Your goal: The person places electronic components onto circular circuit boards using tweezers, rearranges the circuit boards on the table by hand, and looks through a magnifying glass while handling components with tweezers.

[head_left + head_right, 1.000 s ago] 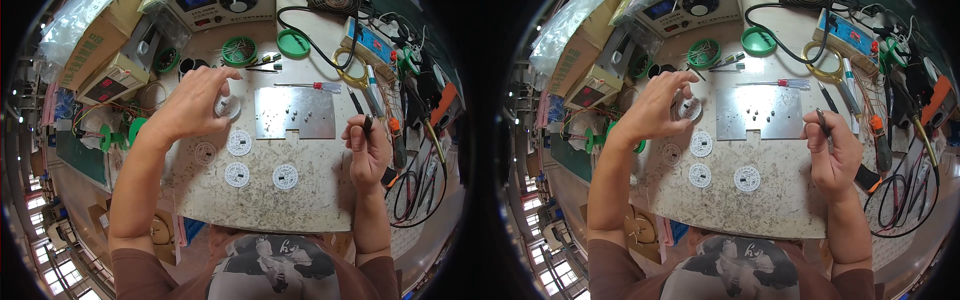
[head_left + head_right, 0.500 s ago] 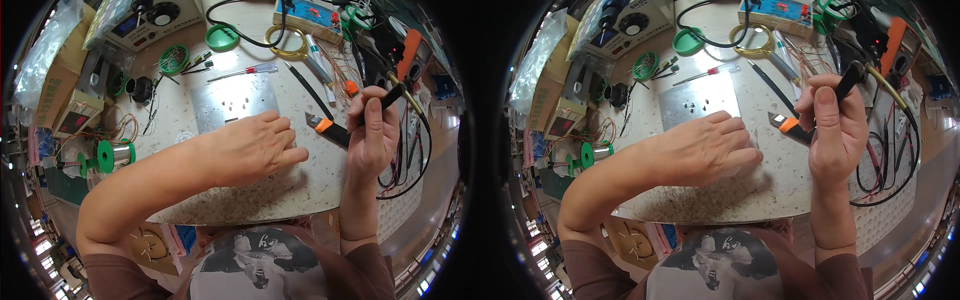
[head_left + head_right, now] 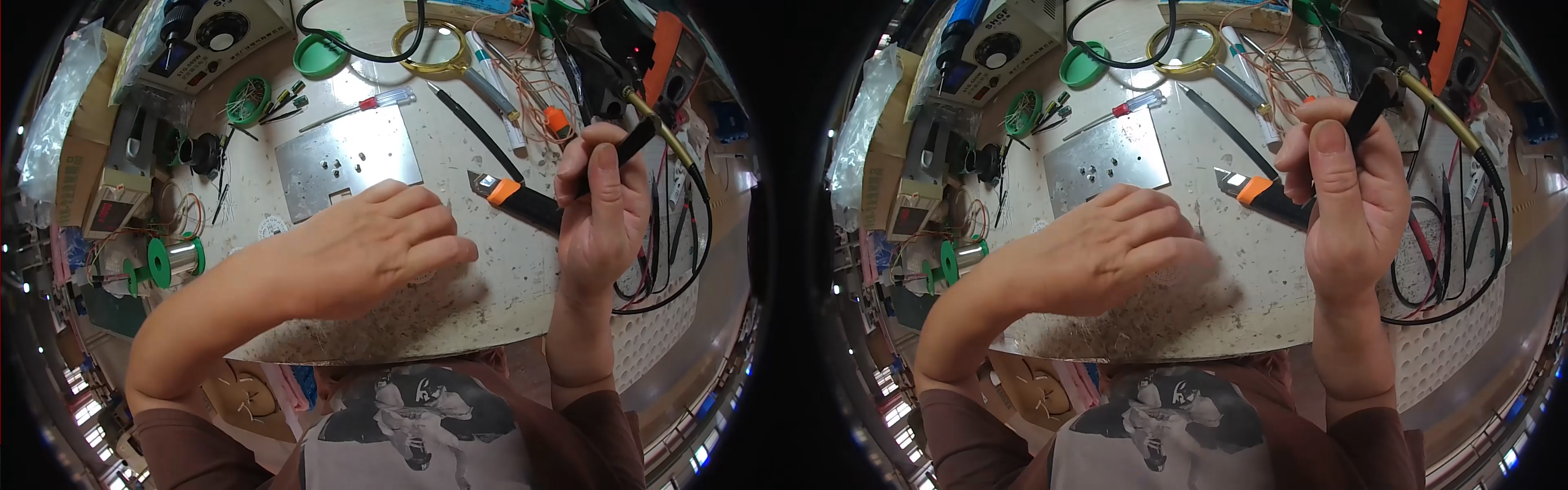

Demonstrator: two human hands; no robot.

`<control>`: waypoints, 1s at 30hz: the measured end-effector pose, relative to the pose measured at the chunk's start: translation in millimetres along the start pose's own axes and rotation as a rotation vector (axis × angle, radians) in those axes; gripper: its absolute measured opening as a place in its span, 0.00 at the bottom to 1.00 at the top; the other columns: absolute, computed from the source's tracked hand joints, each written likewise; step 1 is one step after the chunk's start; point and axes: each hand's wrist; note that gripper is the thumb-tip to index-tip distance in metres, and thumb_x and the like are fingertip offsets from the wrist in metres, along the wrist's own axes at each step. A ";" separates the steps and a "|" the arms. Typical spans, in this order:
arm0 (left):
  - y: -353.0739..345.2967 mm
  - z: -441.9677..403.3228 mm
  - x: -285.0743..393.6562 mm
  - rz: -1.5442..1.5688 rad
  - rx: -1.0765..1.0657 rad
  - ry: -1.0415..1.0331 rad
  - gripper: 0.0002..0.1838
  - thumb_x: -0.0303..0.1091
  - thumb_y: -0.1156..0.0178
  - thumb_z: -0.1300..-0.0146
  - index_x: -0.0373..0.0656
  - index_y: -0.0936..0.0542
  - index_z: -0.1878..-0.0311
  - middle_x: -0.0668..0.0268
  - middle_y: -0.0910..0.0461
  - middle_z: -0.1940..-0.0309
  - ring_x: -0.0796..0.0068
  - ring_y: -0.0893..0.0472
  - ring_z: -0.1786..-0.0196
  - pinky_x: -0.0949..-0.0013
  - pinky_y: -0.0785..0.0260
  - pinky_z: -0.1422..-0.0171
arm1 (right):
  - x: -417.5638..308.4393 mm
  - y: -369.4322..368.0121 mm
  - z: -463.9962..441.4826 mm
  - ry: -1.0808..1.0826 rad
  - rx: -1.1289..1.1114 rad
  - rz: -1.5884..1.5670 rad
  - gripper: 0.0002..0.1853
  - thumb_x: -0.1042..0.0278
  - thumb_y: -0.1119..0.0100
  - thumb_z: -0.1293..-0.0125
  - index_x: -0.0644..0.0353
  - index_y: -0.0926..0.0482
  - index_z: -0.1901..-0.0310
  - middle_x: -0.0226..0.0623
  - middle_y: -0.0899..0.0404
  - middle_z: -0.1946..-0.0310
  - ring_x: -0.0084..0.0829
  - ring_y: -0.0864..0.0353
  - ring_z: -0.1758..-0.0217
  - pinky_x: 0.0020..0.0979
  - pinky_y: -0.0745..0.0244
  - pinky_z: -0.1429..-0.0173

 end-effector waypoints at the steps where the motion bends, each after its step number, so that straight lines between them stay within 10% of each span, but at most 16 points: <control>1: 0.1 4.8 9.3 0.004 0.035 0.093 0.33 0.32 0.31 0.53 0.43 0.30 0.41 0.60 0.26 0.52 0.58 0.29 0.43 0.58 0.38 0.38 | -1.1 0.4 1.3 0.004 -0.005 -0.003 0.10 0.68 0.51 0.26 0.65 0.25 0.52 0.32 0.23 0.73 0.16 0.33 0.75 0.17 0.39 0.71; 9: -75.9 11.2 65.3 -0.157 0.578 0.764 0.42 0.39 0.24 0.58 0.42 0.33 0.39 0.61 0.23 0.57 0.56 0.29 0.46 0.56 0.43 0.40 | -9.6 -4.0 9.8 0.045 -0.099 0.039 0.11 0.66 0.50 0.26 0.65 0.26 0.52 0.31 0.23 0.73 0.14 0.35 0.75 0.16 0.41 0.71; 30: -58.0 29.2 24.7 0.128 0.438 0.433 0.40 0.27 0.28 0.57 0.48 0.32 0.36 0.69 0.21 0.53 0.61 0.27 0.43 0.58 0.39 0.37 | -11.0 -5.3 16.8 0.101 -0.141 0.090 0.10 0.67 0.49 0.27 0.65 0.25 0.52 0.30 0.23 0.72 0.14 0.35 0.74 0.15 0.41 0.69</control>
Point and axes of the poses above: each hand's wrist, its own z-axis away from the middle knuckle, its own y-axis out of the back of the hand, x = y × z
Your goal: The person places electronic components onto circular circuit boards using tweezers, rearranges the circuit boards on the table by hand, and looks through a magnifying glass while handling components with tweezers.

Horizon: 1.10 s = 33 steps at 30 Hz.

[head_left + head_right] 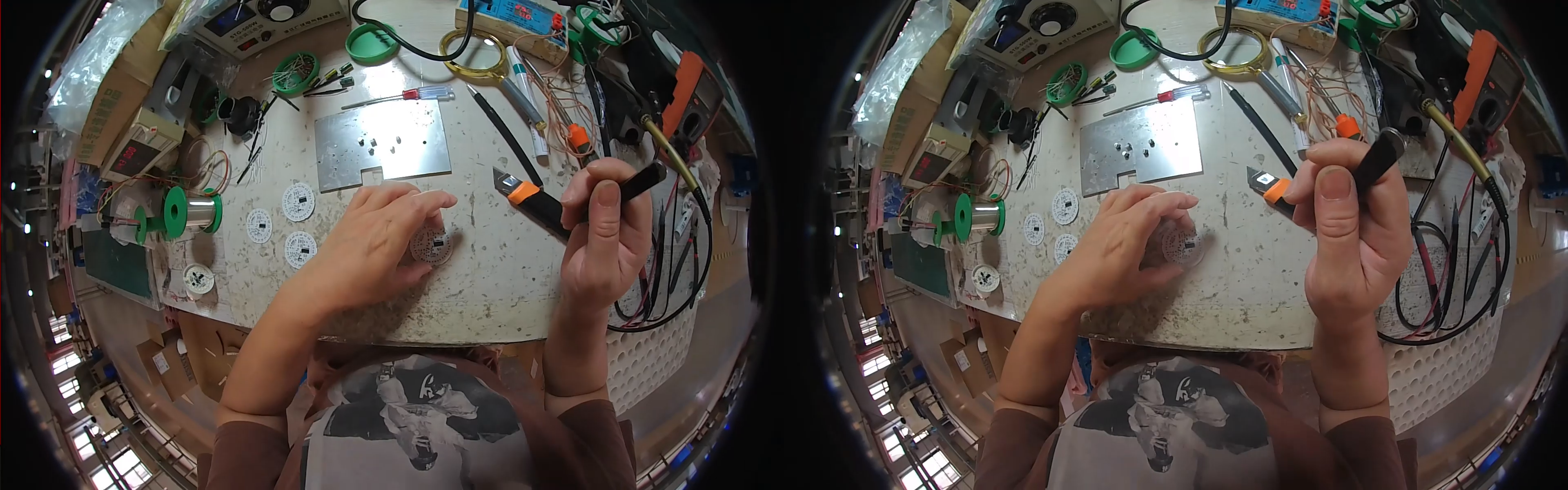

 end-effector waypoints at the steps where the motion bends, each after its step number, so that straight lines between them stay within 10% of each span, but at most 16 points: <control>1: -0.1 0.2 -0.8 0.007 0.001 -0.007 0.41 0.27 0.28 0.57 0.48 0.32 0.36 0.69 0.21 0.52 0.61 0.27 0.43 0.58 0.39 0.36 | -0.1 -0.1 0.3 0.009 -0.003 0.001 0.10 0.67 0.49 0.27 0.65 0.25 0.52 0.30 0.24 0.72 0.14 0.35 0.74 0.15 0.41 0.69; 9: 18.0 38.6 6.1 0.071 0.235 -0.005 0.31 0.26 0.29 0.53 0.42 0.27 0.43 0.60 0.23 0.51 0.60 0.26 0.46 0.61 0.37 0.37 | -2.4 -0.6 1.8 0.026 -0.014 -0.004 0.10 0.67 0.51 0.26 0.65 0.26 0.52 0.30 0.24 0.72 0.14 0.37 0.75 0.16 0.41 0.70; 16: -8.7 141.9 -27.4 -0.088 0.956 0.448 0.12 0.24 0.38 0.43 0.40 0.24 0.54 0.65 0.24 0.61 0.73 0.27 0.59 0.71 0.35 0.51 | -4.5 -12.6 4.9 -0.045 -0.034 -0.067 0.09 0.67 0.52 0.26 0.64 0.26 0.55 0.31 0.24 0.72 0.15 0.36 0.75 0.16 0.41 0.70; 33: 1.5 143.4 -30.4 -0.178 0.648 0.400 0.33 0.27 0.31 0.53 0.40 0.30 0.41 0.60 0.24 0.48 0.61 0.28 0.46 0.62 0.37 0.37 | 28.6 -19.4 12.1 -0.080 -0.068 0.069 0.09 0.67 0.53 0.24 0.63 0.25 0.54 0.29 0.25 0.71 0.13 0.37 0.76 0.16 0.42 0.71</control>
Point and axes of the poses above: each hand's wrist, its own z-axis away from the middle knuckle, its own y-axis out of the back of the hand, x = y × z
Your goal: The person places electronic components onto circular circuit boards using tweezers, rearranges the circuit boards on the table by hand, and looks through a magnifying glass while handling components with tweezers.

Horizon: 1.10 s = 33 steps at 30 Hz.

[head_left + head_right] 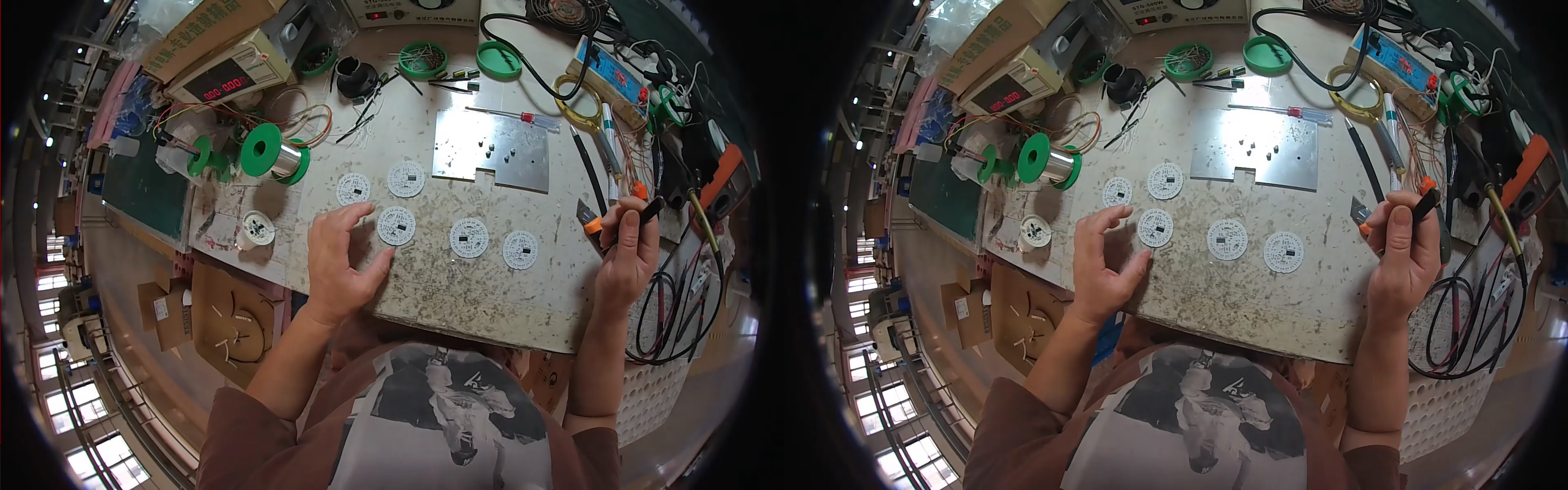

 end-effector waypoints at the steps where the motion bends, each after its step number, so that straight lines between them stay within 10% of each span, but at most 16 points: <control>1: 0.8 -0.8 0.7 -0.020 -0.021 -0.016 0.34 0.27 0.31 0.54 0.40 0.30 0.40 0.61 0.24 0.47 0.60 0.28 0.46 0.61 0.38 0.37 | 0.7 -0.7 0.2 -0.001 0.001 0.017 0.09 0.67 0.53 0.24 0.63 0.25 0.54 0.29 0.25 0.71 0.13 0.38 0.76 0.16 0.42 0.71; 12: -2.7 0.3 -4.3 -0.030 -0.016 0.017 0.37 0.30 0.30 0.55 0.41 0.31 0.39 0.62 0.22 0.49 0.58 0.28 0.49 0.59 0.40 0.39 | 14.5 0.2 -3.1 -0.018 0.086 0.056 0.11 0.67 0.55 0.24 0.63 0.25 0.51 0.30 0.26 0.69 0.15 0.36 0.72 0.17 0.42 0.68; 19: 34.2 39.1 -31.9 -0.092 0.500 -0.029 0.41 0.40 0.28 0.49 0.38 0.36 0.35 0.54 0.28 0.42 0.56 0.28 0.43 0.57 0.40 0.36 | 24.2 12.8 -5.7 -0.050 0.123 0.079 0.11 0.67 0.57 0.23 0.63 0.25 0.51 0.28 0.28 0.68 0.15 0.37 0.70 0.17 0.43 0.67; 28: 82.9 42.7 -96.2 -0.388 0.069 0.229 0.49 0.47 0.25 0.52 0.35 0.39 0.32 0.54 0.26 0.42 0.54 0.28 0.41 0.54 0.43 0.31 | 26.9 17.4 -8.9 -0.020 0.102 0.108 0.12 0.67 0.57 0.23 0.64 0.25 0.52 0.27 0.29 0.69 0.14 0.38 0.71 0.17 0.43 0.66; 33: 57.7 47.4 -75.1 0.261 0.294 0.260 0.42 0.40 0.23 0.53 0.39 0.32 0.37 0.55 0.25 0.46 0.60 0.23 0.48 0.60 0.33 0.42 | 28.1 19.0 -10.9 -0.017 0.152 0.099 0.12 0.66 0.56 0.23 0.64 0.25 0.51 0.27 0.28 0.69 0.14 0.38 0.72 0.17 0.43 0.67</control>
Point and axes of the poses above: each hand's wrist, its own z-axis away from the middle knuckle, its own y-axis out of the back of the hand, x = y × z
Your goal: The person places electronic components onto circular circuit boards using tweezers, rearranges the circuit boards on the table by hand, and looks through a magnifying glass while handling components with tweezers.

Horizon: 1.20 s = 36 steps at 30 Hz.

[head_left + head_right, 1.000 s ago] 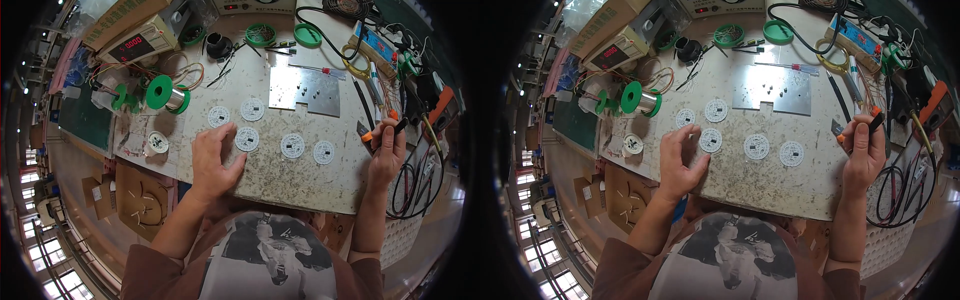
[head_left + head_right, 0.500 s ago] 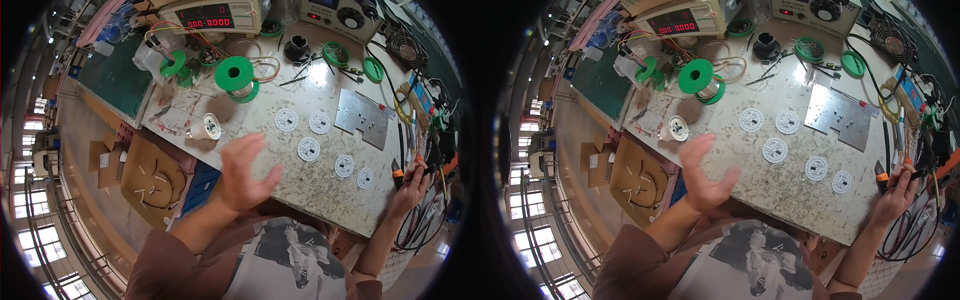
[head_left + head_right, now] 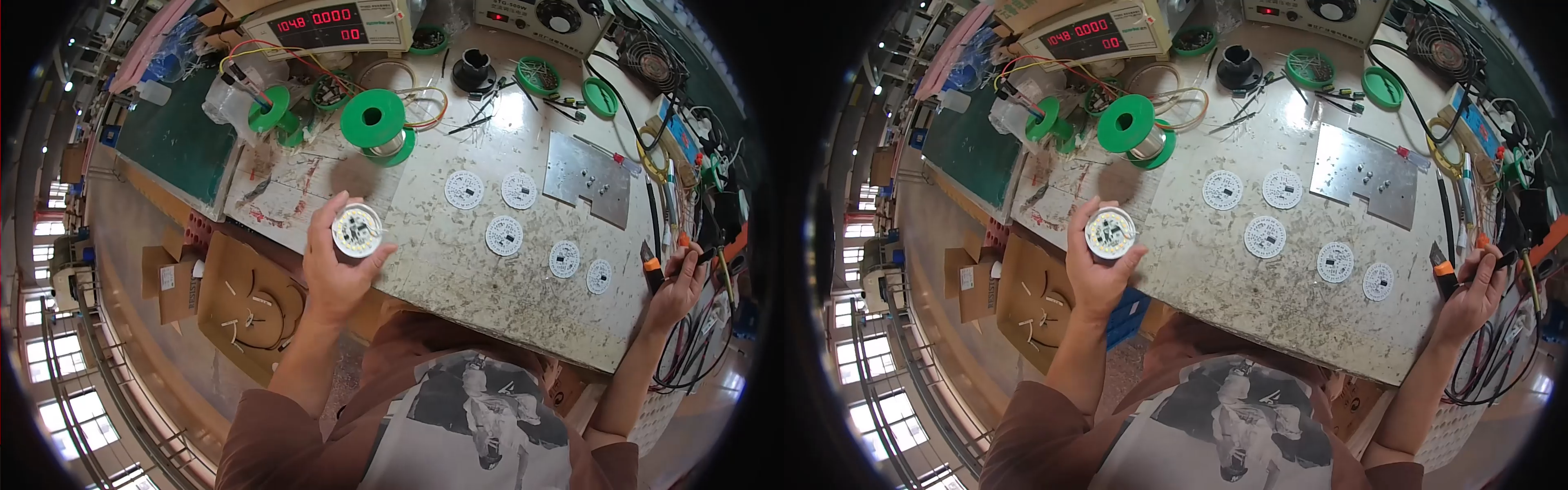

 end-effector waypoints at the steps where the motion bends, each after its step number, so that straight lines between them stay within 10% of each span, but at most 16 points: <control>1: -8.8 6.4 5.1 0.215 0.001 0.039 0.42 0.39 0.23 0.53 0.38 0.33 0.37 0.54 0.25 0.46 0.63 0.22 0.50 0.62 0.31 0.44 | -2.1 -2.5 0.3 -0.002 0.021 0.010 0.12 0.66 0.56 0.23 0.64 0.25 0.51 0.27 0.28 0.70 0.14 0.38 0.72 0.17 0.44 0.67; 7: -34.1 28.9 24.4 0.334 -0.285 0.004 0.47 0.29 0.23 0.52 0.37 0.42 0.33 0.55 0.29 0.44 0.66 0.24 0.43 0.63 0.29 0.39 | -5.4 -5.7 1.9 0.046 0.000 0.016 0.11 0.65 0.54 0.24 0.63 0.25 0.53 0.27 0.27 0.71 0.14 0.38 0.72 0.18 0.44 0.68; 36: -70.3 27.8 37.6 0.563 -0.270 -0.059 0.50 0.31 0.22 0.54 0.36 0.44 0.32 0.52 0.30 0.47 0.66 0.21 0.51 0.67 0.24 0.50 | -5.8 -8.1 -2.8 0.046 -0.009 0.035 0.11 0.66 0.52 0.24 0.63 0.24 0.53 0.30 0.26 0.70 0.16 0.34 0.73 0.17 0.40 0.69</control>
Point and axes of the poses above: each hand's wrist, its own z-axis away from the middle knuckle, its own y-axis out of the back of the hand, x = y × z
